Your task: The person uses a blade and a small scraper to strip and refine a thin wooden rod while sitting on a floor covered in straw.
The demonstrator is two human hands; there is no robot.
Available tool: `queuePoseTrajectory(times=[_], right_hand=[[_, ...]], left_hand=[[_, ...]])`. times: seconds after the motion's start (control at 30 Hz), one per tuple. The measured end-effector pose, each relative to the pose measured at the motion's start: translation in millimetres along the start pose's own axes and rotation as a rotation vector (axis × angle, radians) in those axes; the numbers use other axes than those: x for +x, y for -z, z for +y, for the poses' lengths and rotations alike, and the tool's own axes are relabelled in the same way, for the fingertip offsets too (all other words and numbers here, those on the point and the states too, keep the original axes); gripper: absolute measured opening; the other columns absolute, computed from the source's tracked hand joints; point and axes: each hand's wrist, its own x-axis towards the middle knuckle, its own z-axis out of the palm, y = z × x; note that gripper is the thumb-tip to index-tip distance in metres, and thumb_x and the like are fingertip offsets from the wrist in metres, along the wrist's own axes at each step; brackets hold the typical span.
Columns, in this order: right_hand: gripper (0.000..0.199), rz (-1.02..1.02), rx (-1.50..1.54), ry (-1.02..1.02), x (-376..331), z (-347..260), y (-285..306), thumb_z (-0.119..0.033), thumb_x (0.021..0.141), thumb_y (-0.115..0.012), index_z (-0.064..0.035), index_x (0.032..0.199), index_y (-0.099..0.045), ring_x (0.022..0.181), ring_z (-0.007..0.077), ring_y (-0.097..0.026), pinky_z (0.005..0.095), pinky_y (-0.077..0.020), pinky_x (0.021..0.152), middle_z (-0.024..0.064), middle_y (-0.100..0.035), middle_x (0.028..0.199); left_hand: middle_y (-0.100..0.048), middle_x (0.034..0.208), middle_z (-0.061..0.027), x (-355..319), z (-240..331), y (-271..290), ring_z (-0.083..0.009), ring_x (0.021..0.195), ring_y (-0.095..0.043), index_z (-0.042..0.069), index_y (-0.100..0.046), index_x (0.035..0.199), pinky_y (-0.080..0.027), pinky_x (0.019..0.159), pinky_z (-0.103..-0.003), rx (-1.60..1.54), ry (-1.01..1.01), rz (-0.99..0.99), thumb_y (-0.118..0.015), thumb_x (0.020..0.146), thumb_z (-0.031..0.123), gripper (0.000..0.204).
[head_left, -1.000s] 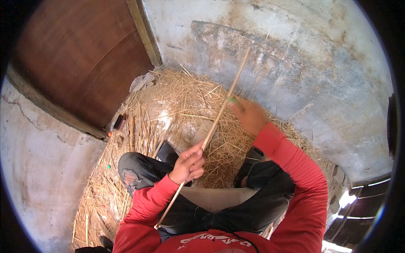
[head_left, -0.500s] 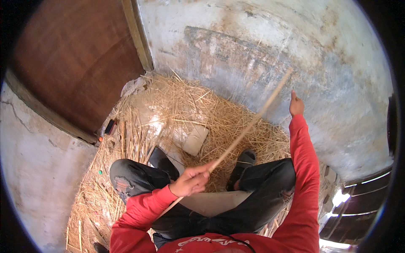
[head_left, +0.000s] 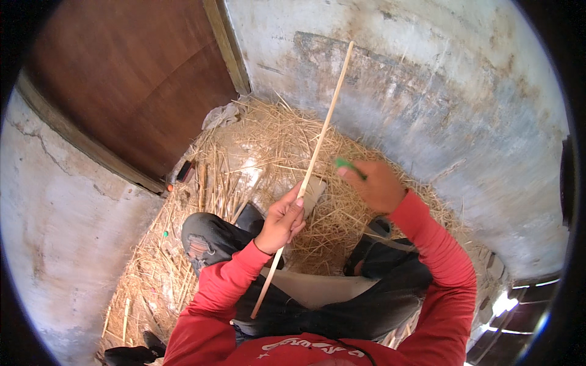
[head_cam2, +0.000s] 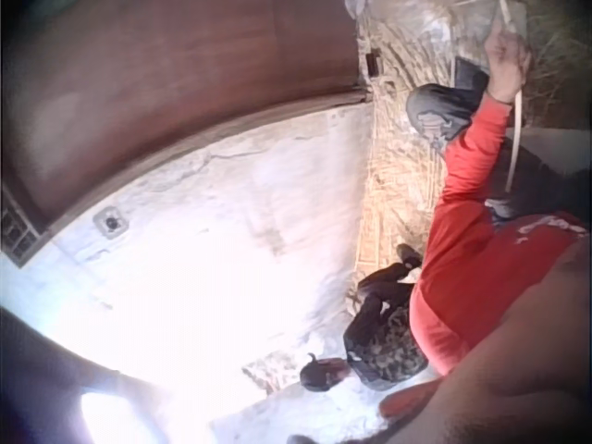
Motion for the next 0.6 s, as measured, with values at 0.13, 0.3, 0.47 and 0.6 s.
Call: queuePoseTrajectory(times=[0.13,0.3,0.47,0.6], right_hand=[[0.047,-0.163,-0.102,0.081,-14.9,-15.3,-33.8,-0.043,0.099,-0.054,0.0012,0.087,-0.066,0.055,0.0367,-0.057,0.0464,-0.0456,0.058,0.0228,-0.055,0.061],[0.052,0.052,-0.171,-0.060,12.9,40.9,-40.3,-0.047,0.100,-0.050,0.0009,0.088,-0.065,0.051,0.0386,-0.057,0.0485,-0.0452,0.054,0.0210,-0.055,0.058],[0.054,-0.113,-0.054,0.020,-0.1,21.3,-35.1,-0.050,0.100,-0.048,-0.0008,0.088,-0.068,0.057,0.0374,-0.060,0.0497,-0.0459,0.057,0.0216,-0.057,0.061],[0.051,-0.215,-0.173,0.089,-21.9,-5.4,-56.3,-0.049,0.100,-0.048,-0.0039,0.094,-0.072,0.059,0.0373,-0.061,0.0493,-0.0462,0.057,0.0215,-0.059,0.064]], left_hand=[[-0.030,0.056,0.0062,0.8,-3.5,-1.0,-0.0044,0.044,-0.023,0.008,-0.031,0.154,-0.025,0.043,-0.023,0.033,0.037,0.023,-0.049,0.105,0.015,0.053],[-0.028,0.055,0.0067,-8.3,-15.1,1.9,-0.0042,0.044,-0.024,0.007,-0.032,0.153,-0.026,0.043,-0.023,0.120,0.067,0.009,-0.048,0.105,0.012,0.051],[-0.031,0.056,0.0065,-14.9,-9.3,0.2,-0.0045,0.044,-0.026,0.009,-0.033,0.153,-0.027,0.043,-0.023,0.066,0.114,-0.014,-0.047,0.105,0.012,0.050],[-0.032,0.056,0.0064,-11.1,-7.5,1.2,-0.0046,0.044,-0.026,0.010,-0.036,0.152,-0.027,0.043,-0.023,0.056,0.088,0.025,-0.048,0.105,0.013,0.049]])
